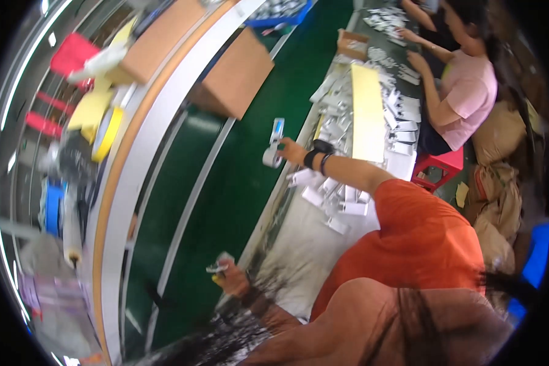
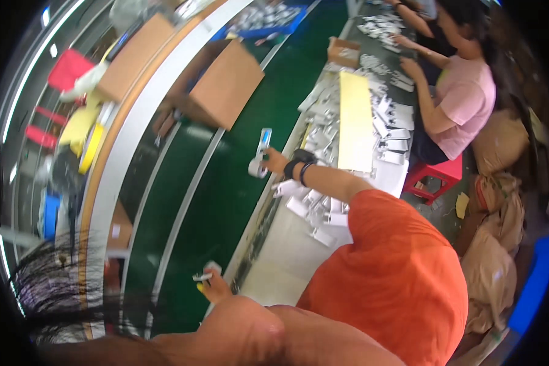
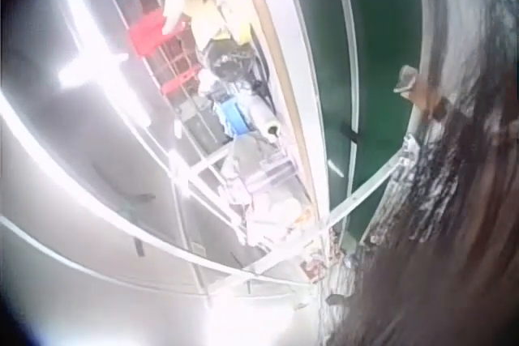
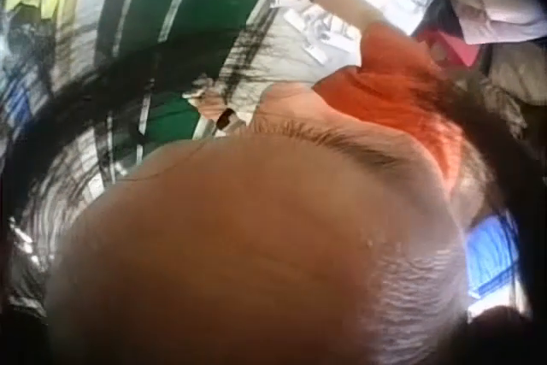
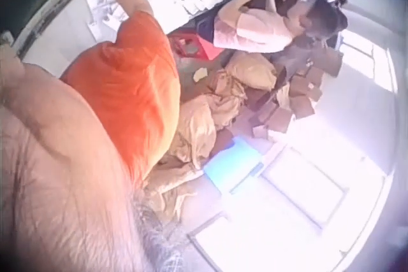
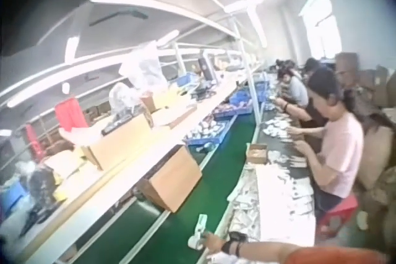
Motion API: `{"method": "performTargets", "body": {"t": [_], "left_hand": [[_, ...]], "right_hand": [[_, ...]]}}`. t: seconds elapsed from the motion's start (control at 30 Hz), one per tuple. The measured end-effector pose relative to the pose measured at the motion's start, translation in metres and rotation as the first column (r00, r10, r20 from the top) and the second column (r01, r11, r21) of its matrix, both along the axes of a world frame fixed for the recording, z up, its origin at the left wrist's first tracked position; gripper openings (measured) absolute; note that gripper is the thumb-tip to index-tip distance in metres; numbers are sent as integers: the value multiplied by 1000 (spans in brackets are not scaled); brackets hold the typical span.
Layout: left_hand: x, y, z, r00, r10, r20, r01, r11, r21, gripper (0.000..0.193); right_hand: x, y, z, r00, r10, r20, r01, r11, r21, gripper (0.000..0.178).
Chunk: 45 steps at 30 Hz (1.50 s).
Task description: Assembling small electronic components into plastic housings on a factory production line.
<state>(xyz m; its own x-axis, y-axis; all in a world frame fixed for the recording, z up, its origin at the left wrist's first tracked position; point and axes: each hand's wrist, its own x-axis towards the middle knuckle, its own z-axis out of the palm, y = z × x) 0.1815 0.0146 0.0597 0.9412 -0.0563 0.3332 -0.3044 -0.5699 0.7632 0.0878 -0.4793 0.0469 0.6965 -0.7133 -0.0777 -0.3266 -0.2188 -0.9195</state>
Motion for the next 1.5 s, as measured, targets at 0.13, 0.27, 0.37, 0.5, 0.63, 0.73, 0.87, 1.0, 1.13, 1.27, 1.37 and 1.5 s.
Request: {"method": "performTargets", "body": {"t": [0.13, 0.27, 0.37, 0.5, 0.63, 0.73, 0.87, 1.0, 1.13, 1.27, 1.37, 1.5], "left_hand": [[-36, -60, 59, 995, -35, 95, 39, 998, -44, 32], [-44, -52, 28, 887, -403, -224, 140, 699, -701, 33], [-40, -50, 1, 650, -726, -225, -42, 261, -964, 34], [-49, -31, -26, 457, -859, -231, -198, 155, -968, 36], [-95, -74, 55, 542, -666, -513, -90, 561, -823, 35], [-131, -106, 96, 700, -559, -444, 166, 733, -660, 43], [-171, -122, 121, 840, -542, -39, 498, 797, -341, 58], [-191, -108, 120, 641, -738, -211, 621, 660, -423, 56], [-211, -98, 118, 593, -747, -302, 656, 665, -357, 44], [-224, -97, 130, 453, -843, -291, 604, 530, -595, 41], [-244, -99, 172, 472, -834, -287, 492, 518, -700, 42], [-245, -95, 189, 453, -834, -316, 391, 504, -770, 51]], "right_hand": [[23, -31, 3, 992, -125, -24, 127, 962, 243, 41], [38, -41, 15, 972, -203, -115, 231, 902, 364, 28], [33, -52, -8, 938, -306, 162, 218, 884, 413, 27], [30, -3, 31, 921, -263, 287, 79, 848, 525, 22], [-16, 55, 78, 885, 92, 457, -287, 880, 378, 17], [-62, 99, 120, 779, 398, 485, -593, 719, 362, 19], [-115, 147, 167, 549, 678, 488, -835, 426, 348, 21], [-150, 172, 196, 409, 723, 556, -903, 231, 364, 25], [-173, 178, 207, 338, 784, 520, -922, 166, 349, 24], [-188, 174, 219, 328, 784, 527, -932, 176, 318, 22], [-196, 167, 219, 323, 757, 568, -930, 142, 339, 21], [-202, 160, 215, 258, 764, 592, -928, 26, 371, 30]]}}
